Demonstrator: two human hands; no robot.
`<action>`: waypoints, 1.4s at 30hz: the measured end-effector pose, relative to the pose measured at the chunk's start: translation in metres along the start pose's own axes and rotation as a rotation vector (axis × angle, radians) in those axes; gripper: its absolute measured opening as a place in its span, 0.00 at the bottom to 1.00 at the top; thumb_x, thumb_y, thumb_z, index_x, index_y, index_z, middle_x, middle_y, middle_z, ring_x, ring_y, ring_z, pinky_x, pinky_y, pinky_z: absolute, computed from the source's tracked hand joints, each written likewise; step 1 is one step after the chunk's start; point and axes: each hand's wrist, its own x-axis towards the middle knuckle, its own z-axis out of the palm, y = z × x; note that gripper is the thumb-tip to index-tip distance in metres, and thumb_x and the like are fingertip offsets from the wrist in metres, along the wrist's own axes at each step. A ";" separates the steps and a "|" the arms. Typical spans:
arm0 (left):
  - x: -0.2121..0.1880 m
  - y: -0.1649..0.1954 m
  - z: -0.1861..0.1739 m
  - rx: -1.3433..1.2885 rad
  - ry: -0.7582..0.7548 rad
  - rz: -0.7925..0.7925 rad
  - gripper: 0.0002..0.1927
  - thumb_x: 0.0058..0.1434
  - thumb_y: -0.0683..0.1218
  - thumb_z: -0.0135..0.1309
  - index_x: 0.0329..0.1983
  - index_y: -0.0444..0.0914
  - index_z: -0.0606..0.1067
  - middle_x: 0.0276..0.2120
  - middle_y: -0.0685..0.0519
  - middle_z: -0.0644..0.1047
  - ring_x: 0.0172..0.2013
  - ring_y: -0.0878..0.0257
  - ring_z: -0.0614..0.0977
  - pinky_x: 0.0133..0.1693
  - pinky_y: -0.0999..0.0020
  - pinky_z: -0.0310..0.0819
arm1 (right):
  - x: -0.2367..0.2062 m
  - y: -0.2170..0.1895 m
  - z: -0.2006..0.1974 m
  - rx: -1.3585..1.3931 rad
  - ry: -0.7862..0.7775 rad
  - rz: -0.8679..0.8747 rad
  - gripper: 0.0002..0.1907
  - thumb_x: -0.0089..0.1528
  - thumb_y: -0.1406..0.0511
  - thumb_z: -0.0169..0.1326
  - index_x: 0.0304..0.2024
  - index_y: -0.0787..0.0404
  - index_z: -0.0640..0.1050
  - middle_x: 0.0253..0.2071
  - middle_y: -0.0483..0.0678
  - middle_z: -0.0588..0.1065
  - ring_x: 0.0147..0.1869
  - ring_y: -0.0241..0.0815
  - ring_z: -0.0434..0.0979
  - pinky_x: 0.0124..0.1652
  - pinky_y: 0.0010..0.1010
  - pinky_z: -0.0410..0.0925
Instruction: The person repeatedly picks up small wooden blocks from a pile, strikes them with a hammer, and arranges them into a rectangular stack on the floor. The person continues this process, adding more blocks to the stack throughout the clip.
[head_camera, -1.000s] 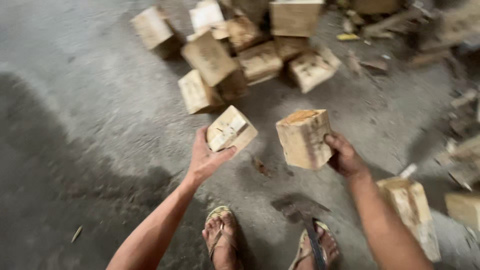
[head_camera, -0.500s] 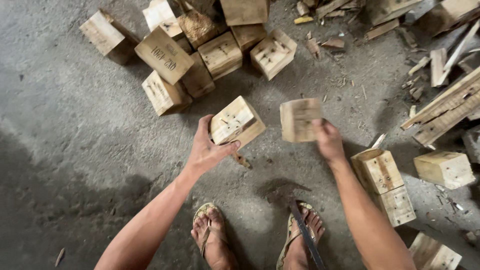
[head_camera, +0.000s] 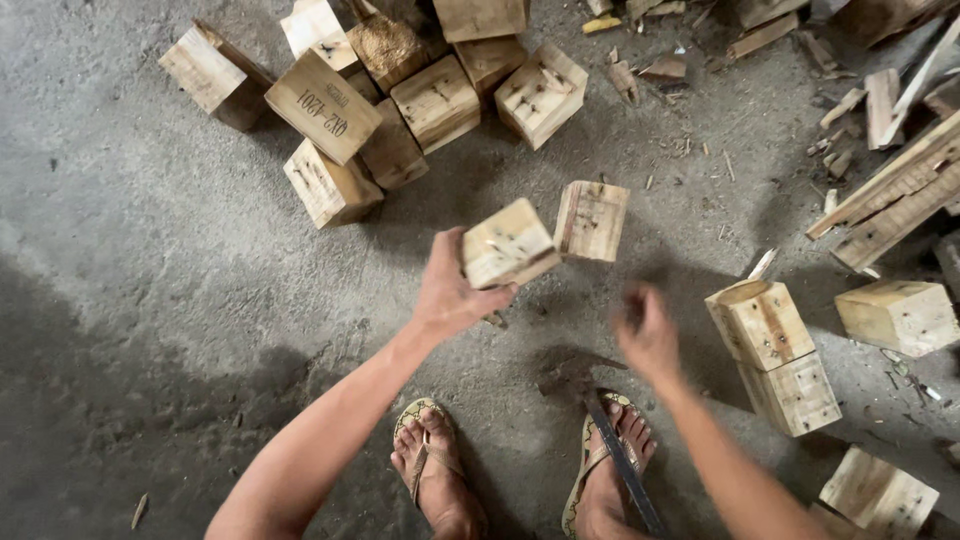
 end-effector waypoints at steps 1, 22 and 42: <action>0.004 0.003 0.005 0.007 -0.031 0.028 0.54 0.41 0.54 0.71 0.65 0.27 0.58 0.52 0.40 0.74 0.53 0.53 0.79 0.56 0.60 0.74 | -0.026 0.003 0.003 -0.077 0.043 -0.163 0.39 0.66 0.46 0.53 0.67 0.69 0.65 0.61 0.67 0.70 0.64 0.64 0.71 0.59 0.54 0.64; 0.079 -0.005 0.041 0.193 -0.258 0.404 0.58 0.40 0.53 0.75 0.68 0.28 0.55 0.57 0.36 0.69 0.60 0.43 0.72 0.64 0.55 0.65 | -0.114 0.069 0.003 -0.060 -0.496 -0.072 0.30 0.53 0.57 0.69 0.52 0.63 0.74 0.44 0.51 0.78 0.52 0.56 0.80 0.49 0.48 0.71; 0.097 -0.009 0.045 0.410 -0.346 0.399 0.59 0.39 0.51 0.73 0.65 0.24 0.52 0.53 0.33 0.64 0.58 0.39 0.68 0.64 0.55 0.62 | -0.087 0.038 -0.131 0.992 -0.305 0.281 0.16 0.70 0.52 0.53 0.43 0.58 0.74 0.34 0.48 0.77 0.36 0.38 0.80 0.40 0.30 0.74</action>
